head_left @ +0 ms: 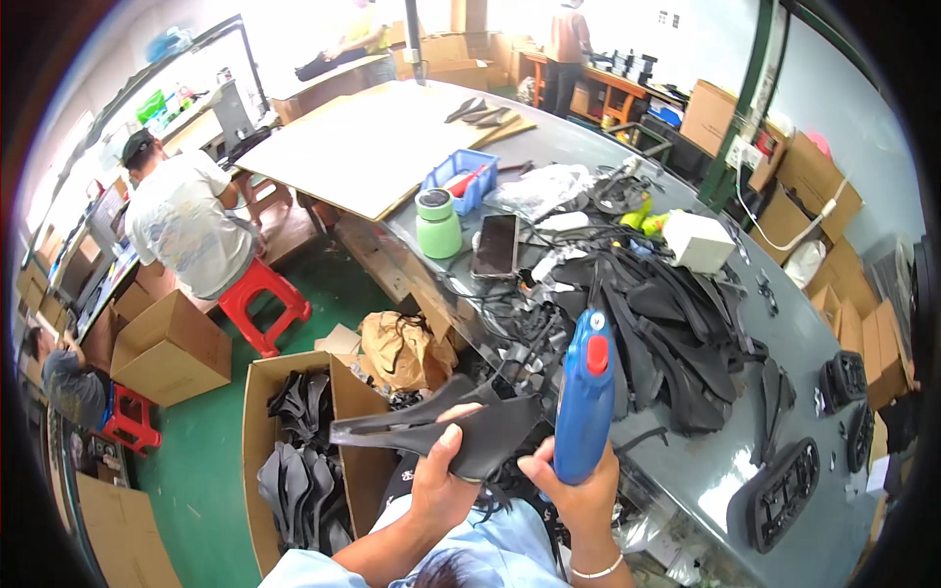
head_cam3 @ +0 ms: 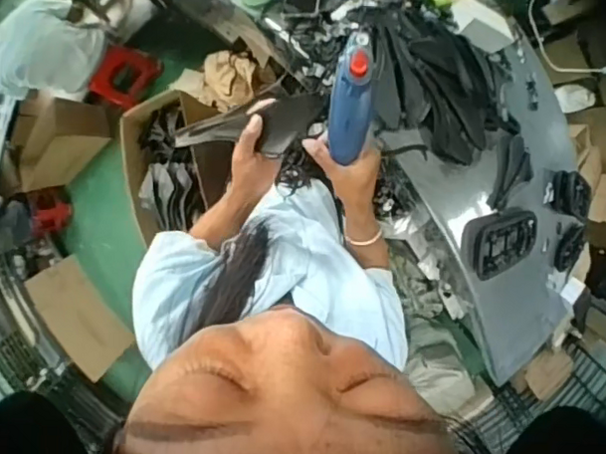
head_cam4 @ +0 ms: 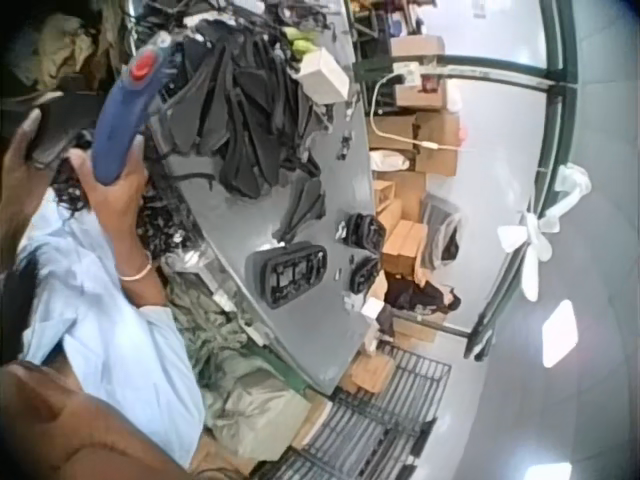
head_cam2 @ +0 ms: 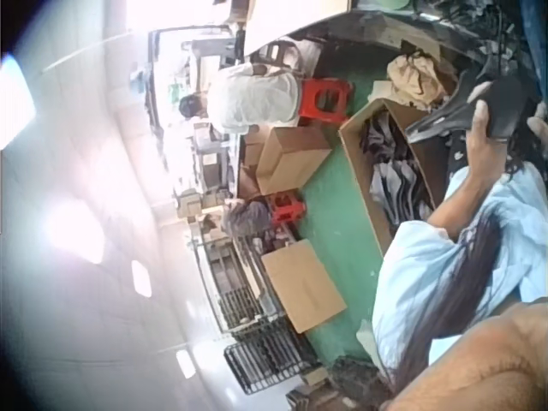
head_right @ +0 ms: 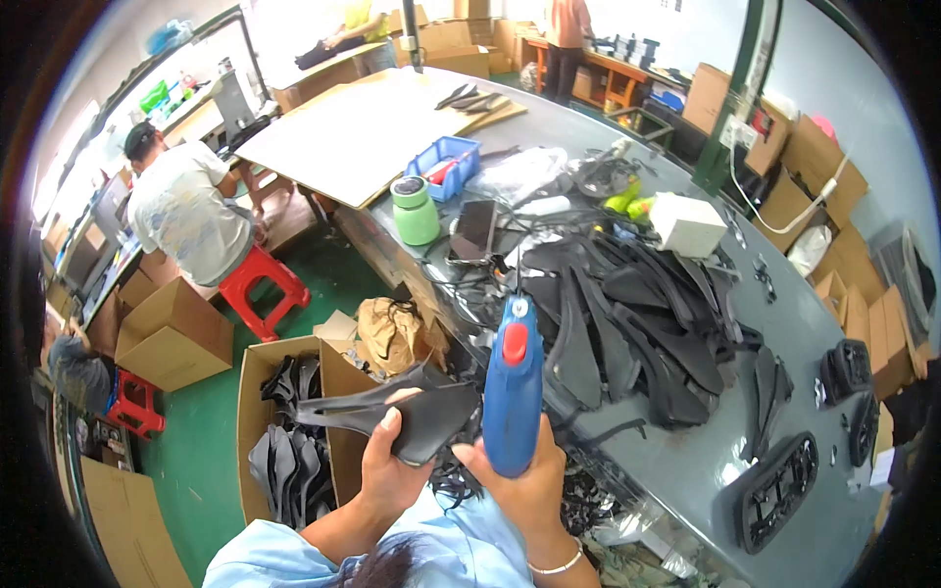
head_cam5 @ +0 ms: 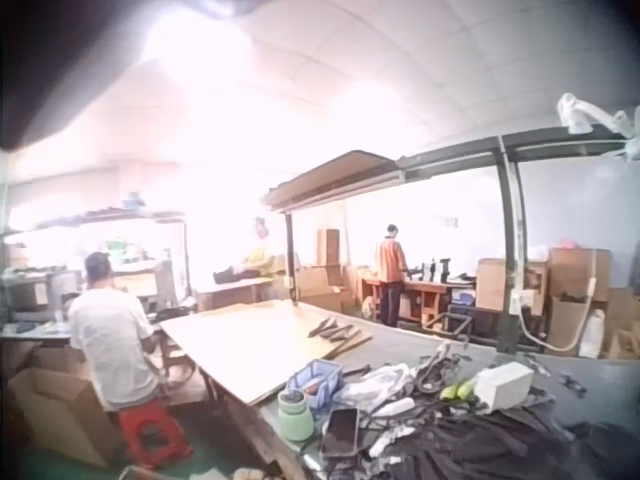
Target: The person uses a blue heat gun to apply heat to the edges of black plastic components. They pick up individual parts from a pile on the table, direct the heat gun at specific areas, and then place the treated parts into a cardboard box. The process is repeated continuously throughout the clip.
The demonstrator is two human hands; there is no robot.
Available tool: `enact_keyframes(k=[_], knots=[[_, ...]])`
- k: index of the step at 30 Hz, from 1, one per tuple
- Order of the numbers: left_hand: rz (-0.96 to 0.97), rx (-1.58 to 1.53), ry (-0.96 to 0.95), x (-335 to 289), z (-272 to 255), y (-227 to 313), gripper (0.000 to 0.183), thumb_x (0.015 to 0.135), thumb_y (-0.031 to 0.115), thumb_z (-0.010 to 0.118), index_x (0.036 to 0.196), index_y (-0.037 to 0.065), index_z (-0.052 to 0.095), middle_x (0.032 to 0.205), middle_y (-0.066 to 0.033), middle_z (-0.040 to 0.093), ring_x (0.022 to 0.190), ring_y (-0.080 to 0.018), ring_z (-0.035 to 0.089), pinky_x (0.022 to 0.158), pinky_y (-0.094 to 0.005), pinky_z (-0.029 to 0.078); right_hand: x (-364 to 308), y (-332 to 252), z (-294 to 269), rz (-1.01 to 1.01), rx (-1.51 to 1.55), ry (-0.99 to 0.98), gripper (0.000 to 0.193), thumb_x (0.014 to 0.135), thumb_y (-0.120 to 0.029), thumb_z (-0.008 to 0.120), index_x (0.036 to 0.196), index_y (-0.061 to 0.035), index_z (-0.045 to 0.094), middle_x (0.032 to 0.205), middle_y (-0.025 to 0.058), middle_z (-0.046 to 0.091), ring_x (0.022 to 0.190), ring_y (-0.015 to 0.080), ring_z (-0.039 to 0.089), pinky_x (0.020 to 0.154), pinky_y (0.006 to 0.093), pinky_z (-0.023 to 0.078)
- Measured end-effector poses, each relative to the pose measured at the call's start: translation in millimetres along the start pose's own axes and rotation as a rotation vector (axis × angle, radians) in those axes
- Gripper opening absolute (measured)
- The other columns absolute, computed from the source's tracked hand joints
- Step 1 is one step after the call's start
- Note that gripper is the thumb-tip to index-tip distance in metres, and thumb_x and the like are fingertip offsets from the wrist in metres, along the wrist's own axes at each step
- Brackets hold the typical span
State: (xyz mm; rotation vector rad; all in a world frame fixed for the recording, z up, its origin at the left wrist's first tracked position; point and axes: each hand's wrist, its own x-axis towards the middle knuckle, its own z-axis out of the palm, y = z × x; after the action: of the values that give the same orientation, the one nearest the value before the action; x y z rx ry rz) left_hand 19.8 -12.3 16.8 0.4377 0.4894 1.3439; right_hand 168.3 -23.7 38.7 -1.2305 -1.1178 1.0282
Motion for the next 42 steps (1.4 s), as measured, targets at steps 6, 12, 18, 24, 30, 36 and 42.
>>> enact_keyframes(k=[6, 12, 18, 24, 30, 36, 42], knots=[[0.427, 0.015, 0.076, 8, 9, 28, 0.032, 0.085, 0.029, 0.051, 0.109, 0.008, 0.045, 0.101, -0.0069, 0.054, 0.098, -0.0177, 0.053, 0.09, -0.0317, 0.04, -26, 16, 1, -0.388, -0.623, -0.044, 0.048, 0.056, -0.029, 0.084, 0.074, -0.0035, 0.047, 0.056, 0.0074, 0.053, 0.046, 0.0248, 0.054, 0.047, 0.034, 0.044], [0.621, 0.145, 0.097, 8, 6, 31, 0.036, 0.086, 0.03, 0.046, 0.111, 0.003, 0.044, 0.107, -0.0142, 0.053, 0.099, -0.0214, 0.054, 0.088, -0.0338, 0.043, -36, 9, 10, -0.405, -0.697, -0.083, 0.047, 0.059, -0.031, 0.082, 0.075, -0.0045, 0.046, 0.058, 0.0148, 0.049, 0.053, 0.0351, 0.052, 0.049, 0.0415, 0.042], [0.699, 0.319, -0.021, 5, -7, 32, 0.038, 0.086, 0.026, 0.048, 0.111, -0.002, 0.044, 0.112, -0.0229, 0.053, 0.103, -0.0262, 0.055, 0.092, -0.0374, 0.042, -38, 7, 10, -0.426, -0.716, -0.096, 0.049, 0.059, -0.033, 0.082, 0.075, -0.0044, 0.046, 0.058, 0.0152, 0.049, 0.053, 0.0357, 0.052, 0.049, 0.0421, 0.042], [0.634, 0.384, -0.154, 1, -11, 49, 0.037, 0.084, 0.022, 0.051, 0.109, -0.004, 0.047, 0.111, -0.0265, 0.055, 0.104, -0.029, 0.056, 0.092, -0.0386, 0.044, -38, 3, 5, -0.472, -0.71, -0.097, 0.047, 0.059, -0.034, 0.082, 0.074, -0.0049, 0.047, 0.058, 0.0143, 0.049, 0.053, 0.035, 0.051, 0.048, 0.042, 0.041], [0.38, 0.402, -0.014, 1, -5, 86, 0.037, 0.077, 0.019, 0.056, 0.104, -0.006, 0.053, 0.101, -0.0231, 0.06, 0.094, -0.0272, 0.061, 0.086, -0.0363, 0.048, -35, 15, -6, -0.54, -0.788, -0.073, 0.042, 0.062, -0.033, 0.079, 0.073, -0.0063, 0.048, 0.057, 0.0122, 0.048, 0.052, 0.0329, 0.05, 0.048, 0.0409, 0.039], [0.239, 0.486, 0.083, 4, 6, 110, 0.04, 0.072, 0.024, 0.054, 0.1, -0.005, 0.054, 0.092, -0.0161, 0.06, 0.083, -0.0207, 0.061, 0.076, -0.0295, 0.049, -37, 18, -11, -0.567, -0.837, -0.104, 0.042, 0.063, -0.033, 0.078, 0.073, -0.0064, 0.048, 0.056, 0.0122, 0.047, 0.052, 0.0331, 0.05, 0.048, 0.0414, 0.038], [0.133, 0.524, 0.016, 3, 14, 120, 0.033, 0.073, 0.015, 0.055, 0.1, -0.005, 0.054, 0.095, -0.0165, 0.061, 0.087, -0.0223, 0.062, 0.08, -0.0324, 0.05, -33, 23, -13, -0.609, -0.847, -0.208, 0.041, 0.051, -0.02, 0.079, 0.073, -0.0044, 0.048, 0.06, 0.0065, 0.05, 0.047, 0.0256, 0.049, 0.049, 0.0347, 0.039]])
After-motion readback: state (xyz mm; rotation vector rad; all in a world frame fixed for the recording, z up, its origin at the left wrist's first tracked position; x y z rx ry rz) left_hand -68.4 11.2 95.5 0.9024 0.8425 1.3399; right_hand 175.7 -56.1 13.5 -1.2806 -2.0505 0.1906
